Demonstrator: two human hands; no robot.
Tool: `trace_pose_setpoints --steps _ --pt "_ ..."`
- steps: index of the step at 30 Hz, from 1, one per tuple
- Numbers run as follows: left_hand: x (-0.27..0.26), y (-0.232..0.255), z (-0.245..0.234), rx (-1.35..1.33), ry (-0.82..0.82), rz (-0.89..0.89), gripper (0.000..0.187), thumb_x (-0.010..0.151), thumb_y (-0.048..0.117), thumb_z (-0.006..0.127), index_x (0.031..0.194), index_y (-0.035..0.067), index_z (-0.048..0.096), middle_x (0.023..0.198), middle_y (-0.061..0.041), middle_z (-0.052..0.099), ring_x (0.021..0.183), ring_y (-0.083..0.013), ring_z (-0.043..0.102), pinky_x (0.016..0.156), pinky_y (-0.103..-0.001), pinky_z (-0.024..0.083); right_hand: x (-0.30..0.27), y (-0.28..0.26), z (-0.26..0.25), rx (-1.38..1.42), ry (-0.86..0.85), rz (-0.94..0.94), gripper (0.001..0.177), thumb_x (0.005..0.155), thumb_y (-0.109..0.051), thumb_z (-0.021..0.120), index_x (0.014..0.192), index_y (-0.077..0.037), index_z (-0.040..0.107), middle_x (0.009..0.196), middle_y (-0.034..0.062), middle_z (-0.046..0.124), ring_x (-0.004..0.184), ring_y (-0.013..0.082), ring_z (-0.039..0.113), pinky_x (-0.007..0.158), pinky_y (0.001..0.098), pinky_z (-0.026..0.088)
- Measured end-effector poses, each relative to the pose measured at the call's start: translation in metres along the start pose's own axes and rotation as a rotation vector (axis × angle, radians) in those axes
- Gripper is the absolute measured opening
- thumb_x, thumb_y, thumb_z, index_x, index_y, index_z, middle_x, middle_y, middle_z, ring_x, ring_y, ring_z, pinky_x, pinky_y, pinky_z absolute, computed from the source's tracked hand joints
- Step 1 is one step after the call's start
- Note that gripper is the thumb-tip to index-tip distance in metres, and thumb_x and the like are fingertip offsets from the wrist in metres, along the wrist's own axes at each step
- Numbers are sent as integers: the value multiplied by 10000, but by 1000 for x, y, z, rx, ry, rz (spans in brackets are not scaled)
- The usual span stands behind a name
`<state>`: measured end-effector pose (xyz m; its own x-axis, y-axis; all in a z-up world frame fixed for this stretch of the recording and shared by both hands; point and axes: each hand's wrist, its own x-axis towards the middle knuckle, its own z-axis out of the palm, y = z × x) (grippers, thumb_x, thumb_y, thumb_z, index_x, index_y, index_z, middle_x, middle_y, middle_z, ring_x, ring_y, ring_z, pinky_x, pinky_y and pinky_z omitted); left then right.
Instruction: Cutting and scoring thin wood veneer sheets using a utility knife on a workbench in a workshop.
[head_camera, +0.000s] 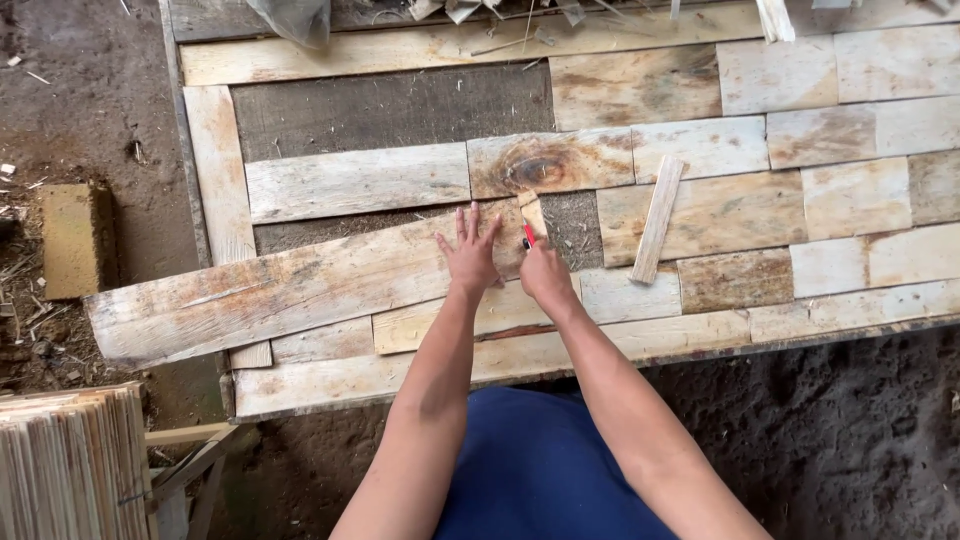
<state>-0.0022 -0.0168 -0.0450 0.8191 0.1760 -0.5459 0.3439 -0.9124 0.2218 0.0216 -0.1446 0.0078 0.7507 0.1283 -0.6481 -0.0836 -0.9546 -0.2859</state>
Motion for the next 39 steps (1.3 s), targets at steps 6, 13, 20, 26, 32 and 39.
trace_pose_setpoints --steps 6,13,20,26,32,39 --pt "-3 2 -14 29 15 -6 1352 514 369 1024 1609 414 231 1732 -38 -65 1586 -327 -72 1144 -815 135 -4 17 12 66 -20 35 358 977 -141 381 1221 93 499 1113 392 676 1047 552 683 849 606 574" --pt "0 -4 -1 -1 33 14 1350 506 369 1036 1607 415 256 1731 -49 -34 1581 -336 -68 1145 -808 128 -55 10 -4 85 -104 57 389 970 -86 324 1274 109 468 1191 382 656 1112 560 656 905 626 550" --pt "3 -4 1 17 50 12 1365 482 403 1029 1604 425 252 1732 -24 -42 1587 -318 -65 1144 -811 132 -63 34 14 114 -124 85 377 1007 -146 319 1265 79 476 1184 375 661 1118 561 653 910 639 543" --pt "1 -4 0 16 37 1 1340 510 398 1022 1604 432 249 1733 -11 -49 1588 -310 -70 1152 -801 126 -73 34 16 105 -130 82 370 1030 -165 323 1264 76 479 1170 370 668 1112 559 657 901 643 543" --pt "-4 2 -9 22 12 -9 1339 512 406 1022 1604 431 249 1734 -10 -47 1586 -309 -71 1157 -796 120 -80 44 16 99 -132 89 359 1057 -176 303 1251 69 480 1154 361 674 1114 551 663 917 629 544" --pt "-3 2 -10 45 6 -8 1307 536 405 1013 1598 420 250 1729 -11 -45 1586 -305 -64 1156 -801 137 -99 41 4 111 -159 84 360 1064 -203 302 1244 58 472 1182 382 658 1147 566 640 948 627 531"
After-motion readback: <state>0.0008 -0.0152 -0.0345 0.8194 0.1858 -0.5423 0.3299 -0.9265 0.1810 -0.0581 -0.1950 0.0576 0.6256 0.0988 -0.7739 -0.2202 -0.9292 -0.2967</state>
